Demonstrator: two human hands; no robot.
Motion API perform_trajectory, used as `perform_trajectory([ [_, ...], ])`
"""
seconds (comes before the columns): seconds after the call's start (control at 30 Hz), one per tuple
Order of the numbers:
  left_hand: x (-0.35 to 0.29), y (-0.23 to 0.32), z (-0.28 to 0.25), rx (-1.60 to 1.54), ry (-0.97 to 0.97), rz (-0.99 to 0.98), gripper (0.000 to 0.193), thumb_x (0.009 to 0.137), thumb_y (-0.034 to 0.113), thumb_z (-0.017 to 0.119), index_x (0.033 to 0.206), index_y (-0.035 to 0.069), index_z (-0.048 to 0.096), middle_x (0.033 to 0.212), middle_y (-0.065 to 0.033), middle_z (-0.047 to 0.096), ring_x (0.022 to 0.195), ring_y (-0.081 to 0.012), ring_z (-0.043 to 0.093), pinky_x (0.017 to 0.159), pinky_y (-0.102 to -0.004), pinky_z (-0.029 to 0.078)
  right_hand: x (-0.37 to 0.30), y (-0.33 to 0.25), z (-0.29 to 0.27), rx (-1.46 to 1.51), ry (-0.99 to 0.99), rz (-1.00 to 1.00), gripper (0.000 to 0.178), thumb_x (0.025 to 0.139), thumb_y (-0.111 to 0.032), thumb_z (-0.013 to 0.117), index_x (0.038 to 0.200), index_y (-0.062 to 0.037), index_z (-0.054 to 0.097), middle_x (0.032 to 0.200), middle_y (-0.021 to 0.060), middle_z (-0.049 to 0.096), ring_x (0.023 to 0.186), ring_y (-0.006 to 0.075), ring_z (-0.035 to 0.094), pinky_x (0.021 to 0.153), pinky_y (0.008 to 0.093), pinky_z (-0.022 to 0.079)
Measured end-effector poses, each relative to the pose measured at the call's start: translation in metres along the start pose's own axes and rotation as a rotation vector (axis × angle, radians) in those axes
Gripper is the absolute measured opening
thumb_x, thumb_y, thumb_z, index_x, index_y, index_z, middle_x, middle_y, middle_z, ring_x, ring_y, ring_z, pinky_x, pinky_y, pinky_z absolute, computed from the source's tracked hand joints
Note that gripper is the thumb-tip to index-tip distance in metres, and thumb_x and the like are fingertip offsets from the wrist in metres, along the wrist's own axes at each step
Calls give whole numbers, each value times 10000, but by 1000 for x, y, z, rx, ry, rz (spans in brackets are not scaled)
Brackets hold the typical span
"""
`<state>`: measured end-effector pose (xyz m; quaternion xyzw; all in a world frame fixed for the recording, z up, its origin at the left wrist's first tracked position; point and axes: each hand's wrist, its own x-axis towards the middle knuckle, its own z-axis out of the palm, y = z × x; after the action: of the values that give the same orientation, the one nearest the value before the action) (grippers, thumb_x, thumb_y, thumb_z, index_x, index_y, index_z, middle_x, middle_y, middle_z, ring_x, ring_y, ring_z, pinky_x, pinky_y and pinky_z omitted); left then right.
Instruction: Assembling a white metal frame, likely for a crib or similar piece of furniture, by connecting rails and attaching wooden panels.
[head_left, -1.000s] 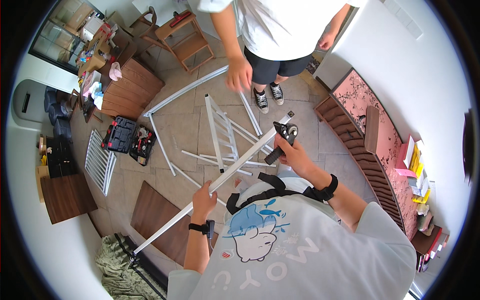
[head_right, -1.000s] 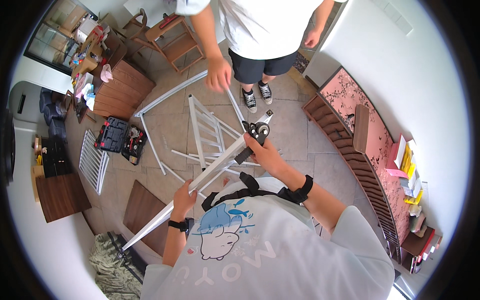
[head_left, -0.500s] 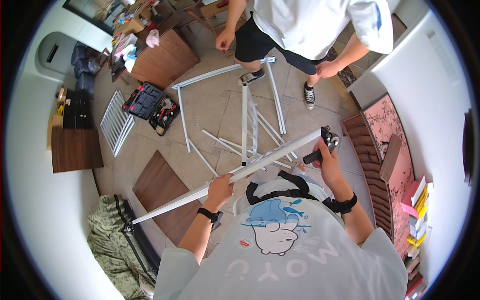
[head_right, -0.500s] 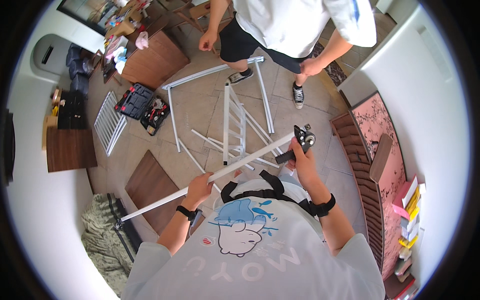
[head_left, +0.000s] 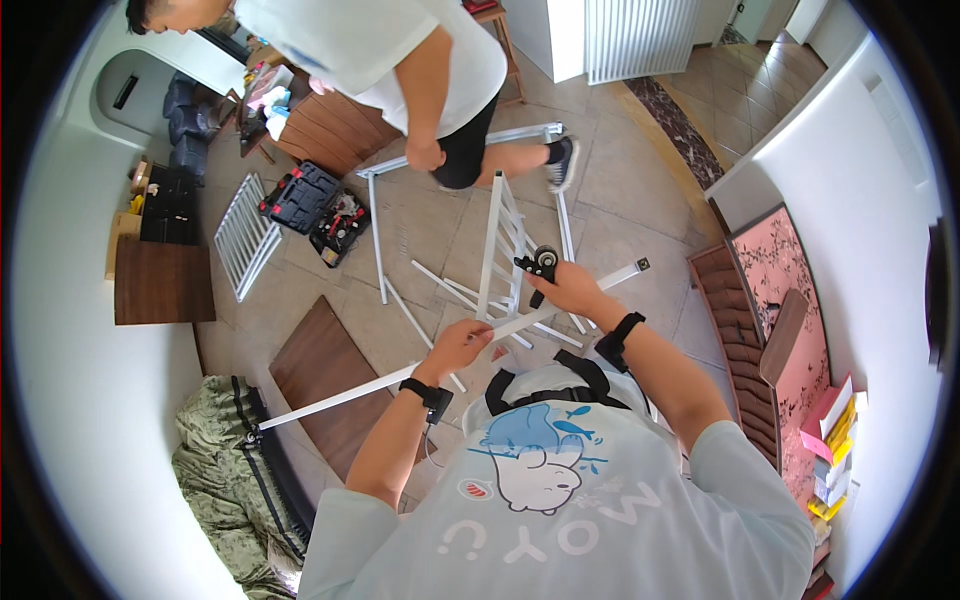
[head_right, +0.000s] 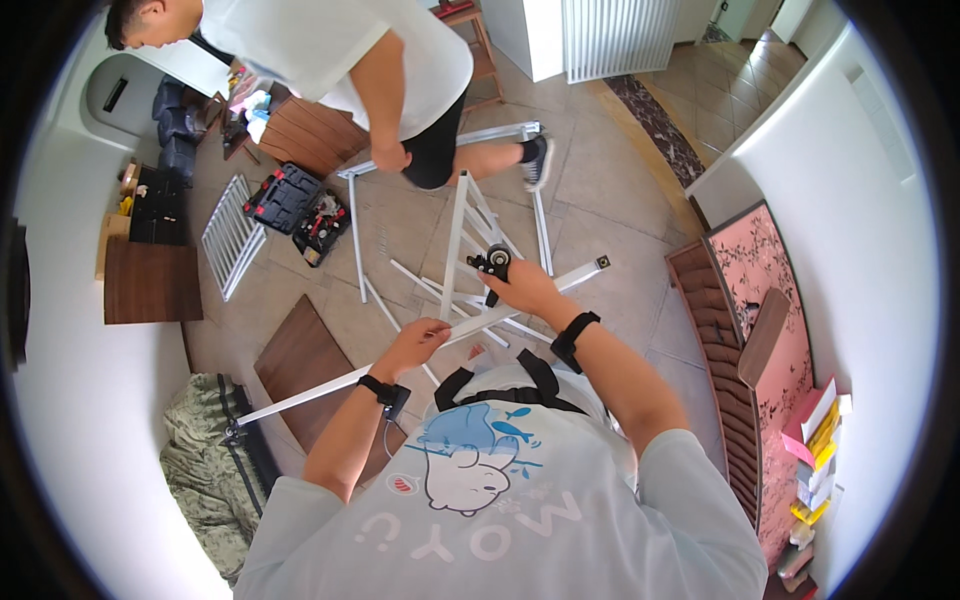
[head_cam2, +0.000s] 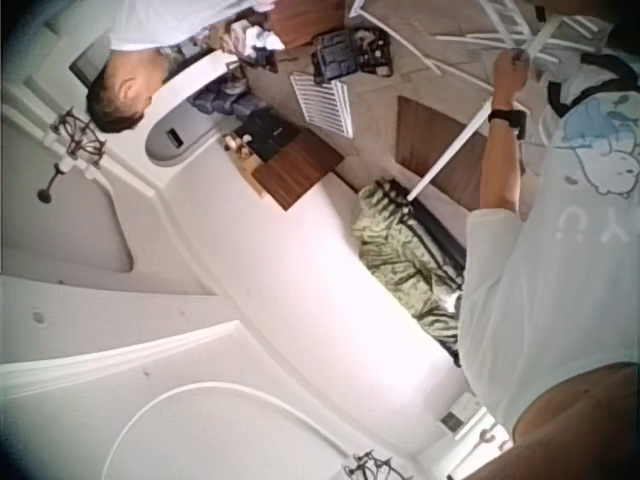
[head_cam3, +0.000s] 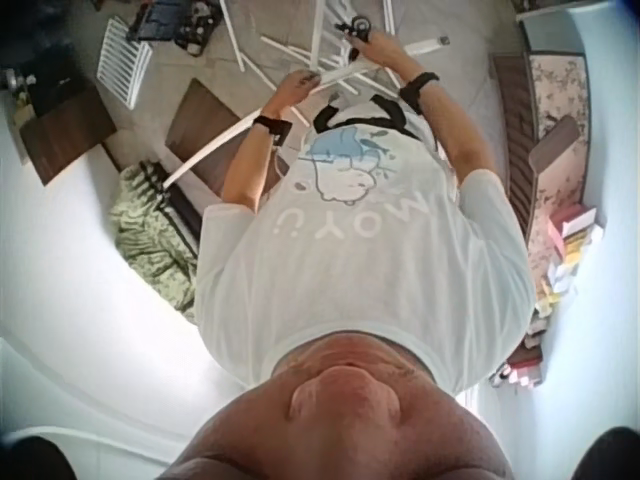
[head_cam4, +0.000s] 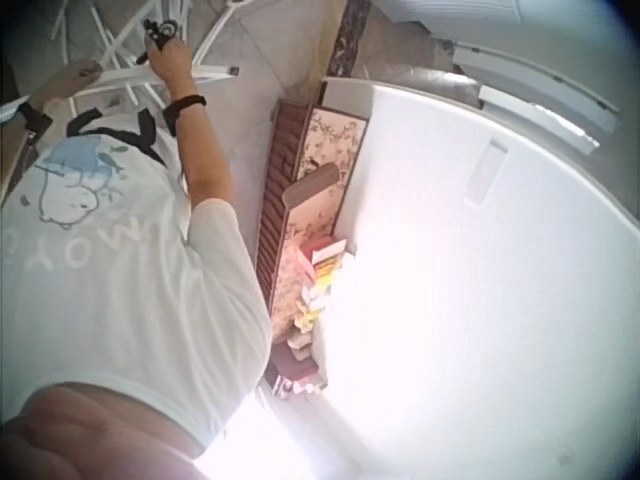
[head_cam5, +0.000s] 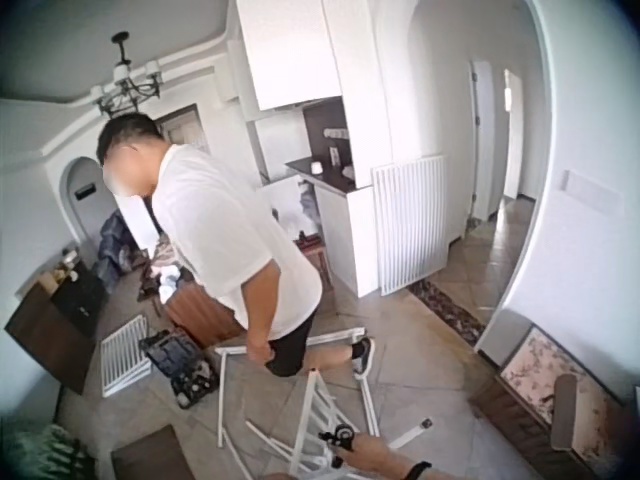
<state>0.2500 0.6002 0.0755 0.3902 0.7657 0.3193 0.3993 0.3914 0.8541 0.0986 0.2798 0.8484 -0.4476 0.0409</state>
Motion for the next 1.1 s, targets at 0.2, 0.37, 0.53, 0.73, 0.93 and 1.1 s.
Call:
perform_trajectory([
  [0.2,32,11,23,-249,-21,50,366,944,210,650,1250,23,580,1072,-82,667,931,-167,640,825,-320,528,2,-3,14,-57,22,162,735,913,-658,438,905,26,705,891,283,679,917,448,655,808,483,515],
  [0.37,90,44,82,-436,-94,21,441,903,268,704,1198,-8,527,1025,-140,624,876,-187,612,755,-348,507,7,28,29,99,103,228,712,918,-639,465,959,35,694,868,268,682,918,422,663,792,463,503],
  [0.53,105,65,109,-376,306,294,277,949,172,613,1120,24,453,812,-111,621,780,-265,627,748,-366,496,13,52,28,331,128,387,707,901,-642,503,901,45,672,737,201,674,724,356,683,599,424,499],
  [0.73,101,72,102,13,291,187,305,994,299,502,1015,-5,509,955,-248,645,903,-443,613,778,-480,488,2,47,15,937,3,627,520,914,-646,522,652,-203,450,558,-77,330,439,70,293,414,239,211],
  [0.93,124,57,122,-20,277,149,620,1023,465,334,718,19,638,637,-163,629,702,-381,652,698,-465,500,-3,49,19,788,75,543,548,921,-638,516,646,-167,465,539,-59,365,422,81,333,402,254,237],
  [1.1,112,55,102,-408,144,-105,467,1008,441,471,888,16,621,689,-90,619,666,-249,639,641,-386,498,3,48,22,906,39,498,474,946,-563,535,691,-167,474,568,-54,395,466,80,371,434,257,253],
])
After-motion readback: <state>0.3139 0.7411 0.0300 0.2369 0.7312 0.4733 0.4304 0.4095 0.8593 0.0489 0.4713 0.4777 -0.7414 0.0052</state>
